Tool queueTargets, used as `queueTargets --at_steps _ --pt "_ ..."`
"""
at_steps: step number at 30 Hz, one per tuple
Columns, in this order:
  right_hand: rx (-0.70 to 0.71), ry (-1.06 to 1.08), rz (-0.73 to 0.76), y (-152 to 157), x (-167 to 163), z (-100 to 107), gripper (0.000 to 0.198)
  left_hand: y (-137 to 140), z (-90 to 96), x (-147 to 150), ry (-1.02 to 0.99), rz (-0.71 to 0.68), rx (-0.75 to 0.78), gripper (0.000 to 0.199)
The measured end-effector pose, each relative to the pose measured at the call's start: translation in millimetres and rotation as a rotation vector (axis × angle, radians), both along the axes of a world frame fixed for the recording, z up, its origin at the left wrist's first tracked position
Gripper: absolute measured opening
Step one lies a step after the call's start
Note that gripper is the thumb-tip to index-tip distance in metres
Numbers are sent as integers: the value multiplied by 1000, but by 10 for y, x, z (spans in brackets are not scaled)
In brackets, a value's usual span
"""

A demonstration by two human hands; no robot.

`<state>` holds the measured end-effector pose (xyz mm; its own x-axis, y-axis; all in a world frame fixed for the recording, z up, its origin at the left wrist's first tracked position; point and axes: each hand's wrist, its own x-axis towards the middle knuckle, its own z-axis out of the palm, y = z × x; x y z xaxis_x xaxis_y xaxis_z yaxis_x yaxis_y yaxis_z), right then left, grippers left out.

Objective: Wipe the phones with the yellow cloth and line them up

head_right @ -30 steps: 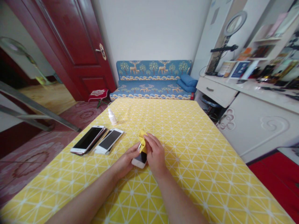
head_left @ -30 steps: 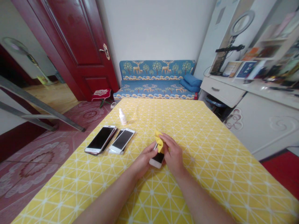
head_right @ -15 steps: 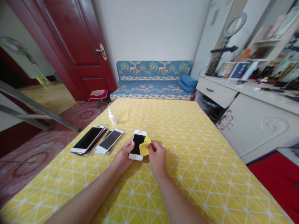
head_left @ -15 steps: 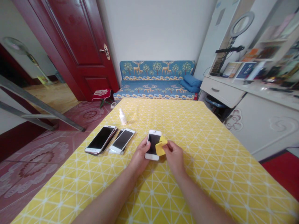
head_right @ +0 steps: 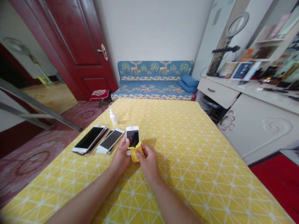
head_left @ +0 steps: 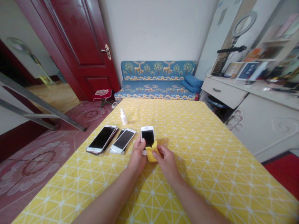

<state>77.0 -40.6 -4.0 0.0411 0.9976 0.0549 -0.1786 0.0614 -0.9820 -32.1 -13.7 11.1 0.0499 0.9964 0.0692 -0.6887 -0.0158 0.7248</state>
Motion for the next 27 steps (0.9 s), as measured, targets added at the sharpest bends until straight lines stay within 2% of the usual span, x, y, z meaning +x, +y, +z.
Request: queueTargets --at_steps 3,8,11,15,20,27 --pt "3 -22 -67 1 45 23 33 -2 6 -33 49 -28 7 34" --pt "61 -96 -399 62 254 59 37 -12 -13 -86 252 -86 -64 34" --pt "78 -108 -478 92 327 74 38 -19 -41 -74 256 -124 -134 31" --pt "51 -117 -457 79 298 93 40 -8 -65 -53 135 -53 -165 31" --pt "1 -139 -283 28 174 85 35 31 -83 -73 11 45 -208 29" --pt "-56 -107 -121 -26 68 88 38 65 -71 -97 -148 63 -255 23"
